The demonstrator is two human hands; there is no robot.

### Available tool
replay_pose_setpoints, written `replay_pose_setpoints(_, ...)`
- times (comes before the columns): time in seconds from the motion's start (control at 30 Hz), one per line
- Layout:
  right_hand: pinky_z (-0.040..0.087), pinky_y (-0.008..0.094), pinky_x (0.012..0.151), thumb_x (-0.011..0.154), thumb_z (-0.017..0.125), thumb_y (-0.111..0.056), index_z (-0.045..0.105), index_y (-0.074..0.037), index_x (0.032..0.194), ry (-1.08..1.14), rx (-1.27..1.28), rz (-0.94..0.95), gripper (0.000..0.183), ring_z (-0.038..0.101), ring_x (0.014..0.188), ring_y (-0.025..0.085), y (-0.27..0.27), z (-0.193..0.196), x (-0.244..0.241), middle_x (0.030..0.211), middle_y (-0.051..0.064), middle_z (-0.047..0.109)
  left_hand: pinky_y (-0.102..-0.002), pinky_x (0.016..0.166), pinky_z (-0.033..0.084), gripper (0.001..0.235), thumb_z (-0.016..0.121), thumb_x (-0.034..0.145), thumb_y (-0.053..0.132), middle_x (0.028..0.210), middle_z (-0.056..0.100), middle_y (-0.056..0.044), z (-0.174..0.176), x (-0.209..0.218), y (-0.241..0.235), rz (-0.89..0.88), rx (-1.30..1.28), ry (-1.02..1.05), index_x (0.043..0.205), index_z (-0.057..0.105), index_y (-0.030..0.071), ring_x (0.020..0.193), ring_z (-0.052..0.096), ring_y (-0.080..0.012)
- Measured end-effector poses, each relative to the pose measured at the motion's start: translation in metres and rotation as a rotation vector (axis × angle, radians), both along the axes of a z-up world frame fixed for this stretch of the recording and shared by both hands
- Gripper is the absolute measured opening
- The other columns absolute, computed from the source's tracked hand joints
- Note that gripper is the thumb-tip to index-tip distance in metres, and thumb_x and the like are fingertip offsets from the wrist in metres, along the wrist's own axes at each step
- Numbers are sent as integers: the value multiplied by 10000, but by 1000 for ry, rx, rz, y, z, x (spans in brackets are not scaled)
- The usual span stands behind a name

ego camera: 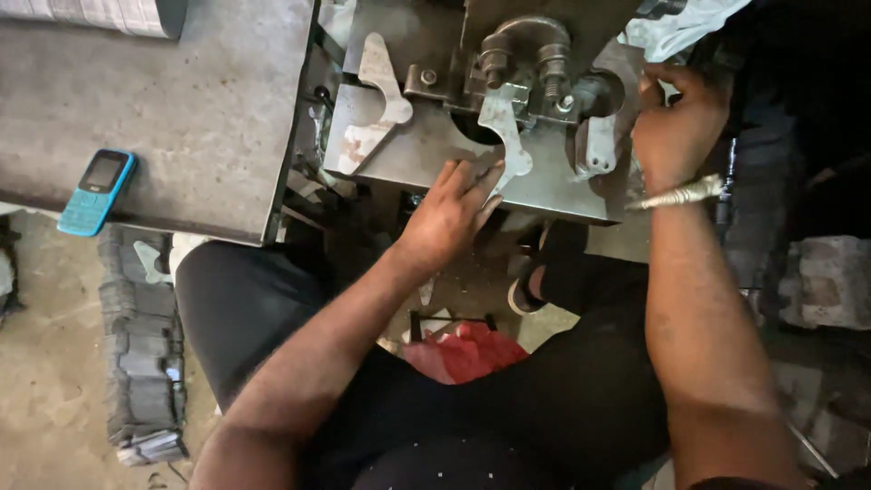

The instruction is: Operator places metal blanks into a stamping press and removes the finished stamped parts.

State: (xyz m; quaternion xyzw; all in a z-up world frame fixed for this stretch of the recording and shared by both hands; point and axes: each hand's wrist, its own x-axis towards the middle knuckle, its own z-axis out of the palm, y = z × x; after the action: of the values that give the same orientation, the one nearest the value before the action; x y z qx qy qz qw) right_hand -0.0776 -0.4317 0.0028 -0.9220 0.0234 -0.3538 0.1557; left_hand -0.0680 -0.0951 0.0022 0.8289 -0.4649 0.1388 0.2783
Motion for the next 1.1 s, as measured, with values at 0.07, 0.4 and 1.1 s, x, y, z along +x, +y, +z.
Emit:
replay_pose_setpoints(0.07,547,425,890,952,774,-34,781,-74,1035,21,236,-58,92,719,922,253,22,10,-9,1004,96,774,-410,1036,466,503,717,943,178,1260,599,-161,-2,0,0,6,-29,11,1389,581,-9,1104,543,-338)
replay_pose_setpoints(0.4,431,488,1118,774,710,11,653,-22,1347,324,117,304,577,524,1318,410,169,52,-65,1420,221,543,-450,1034,468,451,738,904,191,1197,622,-188,5,-6,6,-36,-148,66,1313,618,43,1098,567,-388)
replay_pose_setpoints(1.1,578,311,543,1033,595,-216,674,-48,1004,639,1591,156,188,785,759,218,147,-20,9,897,101,776,-472,1097,439,445,761,831,128,1322,625,-235,-14,78,93,400,17,149,1234,661,-32,1285,548,-426)
